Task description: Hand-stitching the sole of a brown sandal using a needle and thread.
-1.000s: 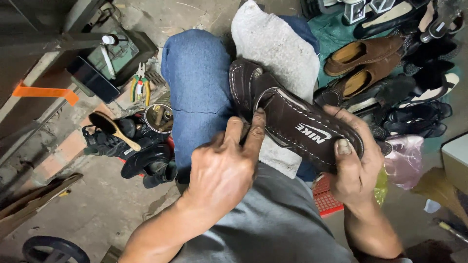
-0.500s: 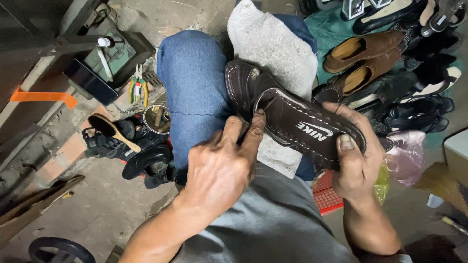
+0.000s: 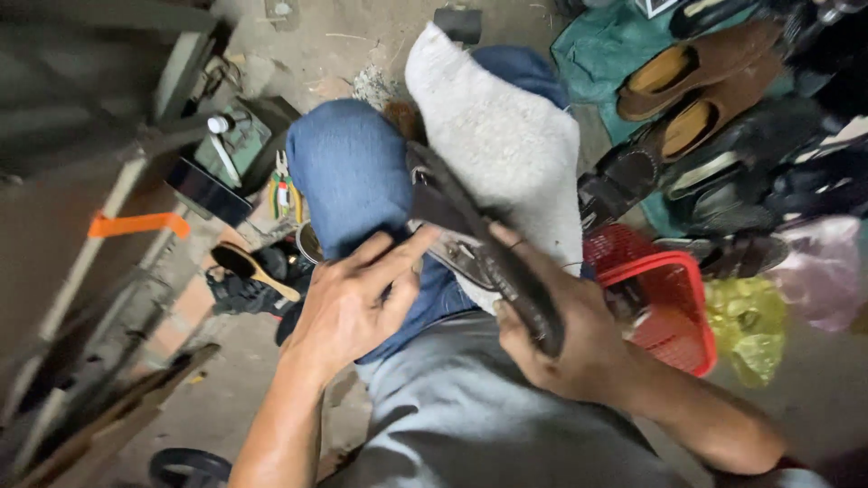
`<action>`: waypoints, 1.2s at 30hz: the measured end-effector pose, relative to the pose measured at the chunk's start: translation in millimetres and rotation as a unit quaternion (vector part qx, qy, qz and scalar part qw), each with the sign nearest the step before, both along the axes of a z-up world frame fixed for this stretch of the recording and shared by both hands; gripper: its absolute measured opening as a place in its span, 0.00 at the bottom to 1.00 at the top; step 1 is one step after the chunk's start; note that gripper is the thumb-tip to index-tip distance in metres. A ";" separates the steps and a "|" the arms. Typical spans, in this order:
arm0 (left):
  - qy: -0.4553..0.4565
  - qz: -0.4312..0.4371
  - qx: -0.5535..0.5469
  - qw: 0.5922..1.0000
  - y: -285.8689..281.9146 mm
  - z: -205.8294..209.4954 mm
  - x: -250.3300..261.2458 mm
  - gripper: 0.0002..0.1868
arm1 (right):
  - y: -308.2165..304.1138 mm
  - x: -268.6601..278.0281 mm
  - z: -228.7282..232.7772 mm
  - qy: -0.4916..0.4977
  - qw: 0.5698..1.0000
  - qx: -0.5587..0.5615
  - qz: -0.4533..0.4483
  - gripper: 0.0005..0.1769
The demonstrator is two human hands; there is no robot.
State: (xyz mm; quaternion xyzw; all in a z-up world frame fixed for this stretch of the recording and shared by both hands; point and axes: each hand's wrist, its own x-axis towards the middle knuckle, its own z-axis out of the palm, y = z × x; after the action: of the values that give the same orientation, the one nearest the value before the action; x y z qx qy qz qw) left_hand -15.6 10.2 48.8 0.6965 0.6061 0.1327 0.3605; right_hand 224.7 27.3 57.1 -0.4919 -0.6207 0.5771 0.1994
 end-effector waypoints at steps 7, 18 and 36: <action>-0.057 -0.065 0.076 0.993 20.6 -25.1 -19.7 0.16 | 4.2 -9.8 -9.4 0.070 0.982 0.139 0.103 0.53; -0.189 0.038 -0.063 0.979 35.1 -47.2 -2.4 0.09 | 7.5 -19.7 -23.9 0.025 0.979 0.198 0.043 0.46; 0.042 0.130 -0.036 0.990 8.5 -18.5 -9.3 0.38 | 48.9 2.9 -61.2 -0.141 0.898 0.417 -0.025 0.14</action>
State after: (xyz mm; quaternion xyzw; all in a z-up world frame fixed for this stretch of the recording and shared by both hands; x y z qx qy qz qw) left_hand -24.9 18.7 30.2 0.6031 0.7107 0.1273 0.3389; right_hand 227.7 76.2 -4.0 -0.4548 -0.8137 0.1851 0.3110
